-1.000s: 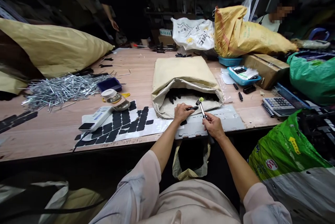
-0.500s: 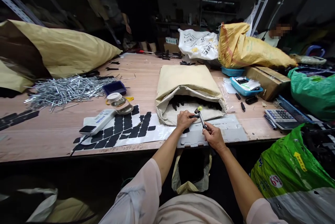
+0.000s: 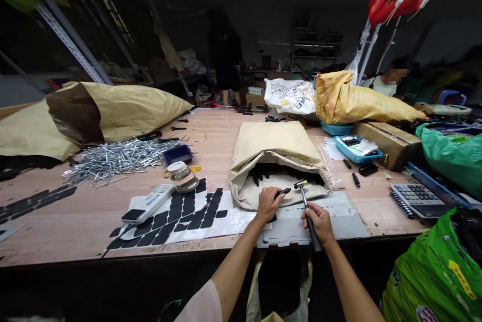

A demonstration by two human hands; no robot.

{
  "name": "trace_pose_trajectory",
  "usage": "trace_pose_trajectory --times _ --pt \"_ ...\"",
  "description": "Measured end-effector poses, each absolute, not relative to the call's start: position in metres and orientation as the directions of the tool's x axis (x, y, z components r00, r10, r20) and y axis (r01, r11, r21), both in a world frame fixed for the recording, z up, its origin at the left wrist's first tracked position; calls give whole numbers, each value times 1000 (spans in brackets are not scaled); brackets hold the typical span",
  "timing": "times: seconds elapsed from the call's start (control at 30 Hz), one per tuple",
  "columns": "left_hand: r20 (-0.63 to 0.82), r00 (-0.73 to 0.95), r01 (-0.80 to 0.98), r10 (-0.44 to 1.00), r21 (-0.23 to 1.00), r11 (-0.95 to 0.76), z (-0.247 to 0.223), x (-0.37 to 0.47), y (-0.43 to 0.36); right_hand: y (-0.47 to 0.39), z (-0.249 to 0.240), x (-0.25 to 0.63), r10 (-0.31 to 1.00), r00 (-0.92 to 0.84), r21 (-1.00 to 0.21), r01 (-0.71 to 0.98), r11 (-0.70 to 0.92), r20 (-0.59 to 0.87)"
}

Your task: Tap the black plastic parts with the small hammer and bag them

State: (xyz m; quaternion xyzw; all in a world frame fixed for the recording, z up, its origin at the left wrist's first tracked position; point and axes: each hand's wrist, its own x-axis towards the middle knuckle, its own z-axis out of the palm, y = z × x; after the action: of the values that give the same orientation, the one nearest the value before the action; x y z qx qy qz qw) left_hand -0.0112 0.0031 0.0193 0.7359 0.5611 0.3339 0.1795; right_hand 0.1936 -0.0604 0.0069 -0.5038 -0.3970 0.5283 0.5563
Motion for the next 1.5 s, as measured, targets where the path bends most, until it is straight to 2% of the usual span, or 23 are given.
trace_pose_trajectory --times 0.13,0.17,0.23,0.3,0.37,0.4,0.47,0.53,0.6,0.67,0.73,0.8,0.87,0.9,0.93,1.0,1.07,1.13,1.2,1.3,1.5 --pt "552 277 586 787 552 -594 4 -22 -77 -62 11 191 992 105 -982 -181 -51 -71" --pt "586 346 537 733 516 -667 -6 -24 -101 -63 12 190 993 99 -983 -176 -45 -63" --pt "542 507 475 670 473 -742 -30 -28 -145 -63 14 191 994 92 -985 -166 -44 -59" --pt "392 541 541 744 516 -664 -53 -29 -175 -64 17 192 994 94 -986 -160 -48 -64" --pt "144 470 700 871 541 -466 -71 -26 -186 -64 18 193 994 95 -987 -151 -48 -63" --pt "-8 415 781 910 516 -352 -77 -25 -186 -65 18 193 993 97 -988 -147 -45 -60" --pt "-293 316 901 902 392 -188 -84 -21 -181 -66 17 193 993 101 -989 -140 -46 -61" --pt "-465 282 946 839 279 -163 -86 -19 -175 -68 17 193 992 109 -990 -131 -48 -62" --pt "-518 331 939 789 260 -224 -82 -19 -175 -70 16 192 991 116 -992 -118 -45 -59" --pt "-515 443 890 734 348 -293 -70 -21 -177 -71 17 191 992 114 -994 -103 -46 -58" --pt "-498 604 775 622 547 -315 -47 -24 -174 -71 18 191 992 103 -994 -93 -56 -65" --pt "-399 763 579 508 772 -264 -16 -26 -156 -70 19 192 993 92 -994 -90 -68 -77" --pt "-215 804 396 555 889 -229 19 -30 -121 -69 20 192 993 82 -992 -98 -79 -87" --pt "-143 747 357 649 910 -211 35 -31 -98 -69 19 193 993 80 -991 -105 -82 -91" --pt "-106 623 381 775 907 -181 48 -33 -73 -68 19 193 993 77 -990 -112 -85 -94" --pt "-21 205 544 979 834 -96 67 -37 -23 -67 18 193 992 79 -989 -124 -83 -93" --pt "100 -166 717 981 695 50 73 -43 21 -66 17 192 992 85 -988 -131 -78 -90" --pt "150 -335 788 930 586 189 69 -48 51 -66 17 191 992 89 -987 -140 -75 -88" --pt "94 -385 804 918 523 284 59 -54 66 -65 18 190 993 87 -986 -152 -69 -83" --pt "-8 -367 814 930 483 325 48 -62 70 -64 17 189 994 83 -986 -158 -61 -74" --pt "-20 -375 821 927 457 342 45 -67 62 -64 15 190 995 75 -988 -145 -54 -65"
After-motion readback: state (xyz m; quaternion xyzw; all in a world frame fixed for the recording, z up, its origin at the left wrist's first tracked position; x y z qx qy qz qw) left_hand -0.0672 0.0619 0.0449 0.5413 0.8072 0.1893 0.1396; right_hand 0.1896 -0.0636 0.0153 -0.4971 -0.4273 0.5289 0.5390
